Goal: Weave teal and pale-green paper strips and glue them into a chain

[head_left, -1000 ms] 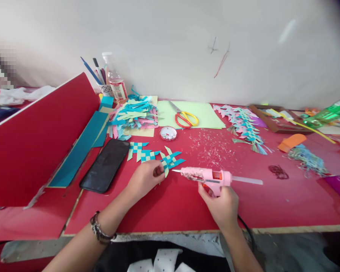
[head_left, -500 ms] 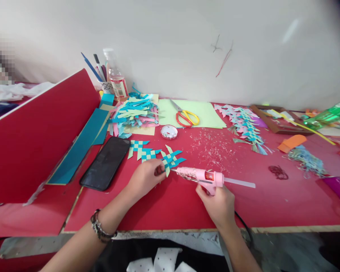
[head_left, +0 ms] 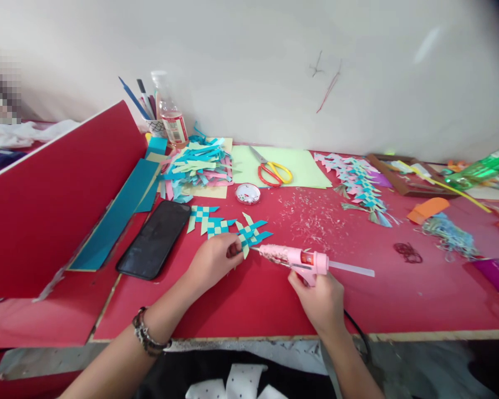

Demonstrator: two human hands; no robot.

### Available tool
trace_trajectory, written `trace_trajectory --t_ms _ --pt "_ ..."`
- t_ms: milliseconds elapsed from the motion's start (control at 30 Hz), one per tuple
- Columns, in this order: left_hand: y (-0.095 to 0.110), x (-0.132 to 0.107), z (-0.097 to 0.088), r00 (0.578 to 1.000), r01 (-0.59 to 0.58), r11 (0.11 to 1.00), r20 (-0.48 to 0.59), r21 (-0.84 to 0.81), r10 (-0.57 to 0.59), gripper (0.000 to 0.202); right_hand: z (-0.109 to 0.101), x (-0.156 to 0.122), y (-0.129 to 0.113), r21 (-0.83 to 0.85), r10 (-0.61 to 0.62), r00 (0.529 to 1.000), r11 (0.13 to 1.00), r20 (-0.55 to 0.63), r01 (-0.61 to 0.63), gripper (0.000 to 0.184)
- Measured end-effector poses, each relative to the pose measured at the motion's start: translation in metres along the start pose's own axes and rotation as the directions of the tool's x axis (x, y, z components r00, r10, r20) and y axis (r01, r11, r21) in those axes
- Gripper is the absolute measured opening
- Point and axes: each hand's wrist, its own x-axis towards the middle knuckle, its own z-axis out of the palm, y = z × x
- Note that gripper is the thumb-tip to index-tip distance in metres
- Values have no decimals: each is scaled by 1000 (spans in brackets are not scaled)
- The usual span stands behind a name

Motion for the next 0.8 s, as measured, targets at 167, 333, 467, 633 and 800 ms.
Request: trace_trajectory --t_ms 167,333,467,633,800 --pt "0 0 0 1000 1 1000 0 -3 -1 6 0 1 -2 -2 -10 1000 1000 -1 10 28" --pt "0 0 1 1000 -1 1000 -7 0 1 5 0 1 -2 -7 15 1000 1000 12 -15 26" --pt "0 0 1 1000 1 1000 -11 4 -1 6 0 0 -1 -11 30 999 999 23 -30 26" --pt "-1 0 2 1000 5 1000 -10 9 -5 7 -1 0 0 -20 28 999 999 18 -28 25" --pt "-2 0 2 1000 3 1000 -16 4 -3 7 -1 0 -1 -30 39 999 999 6 -39 26"
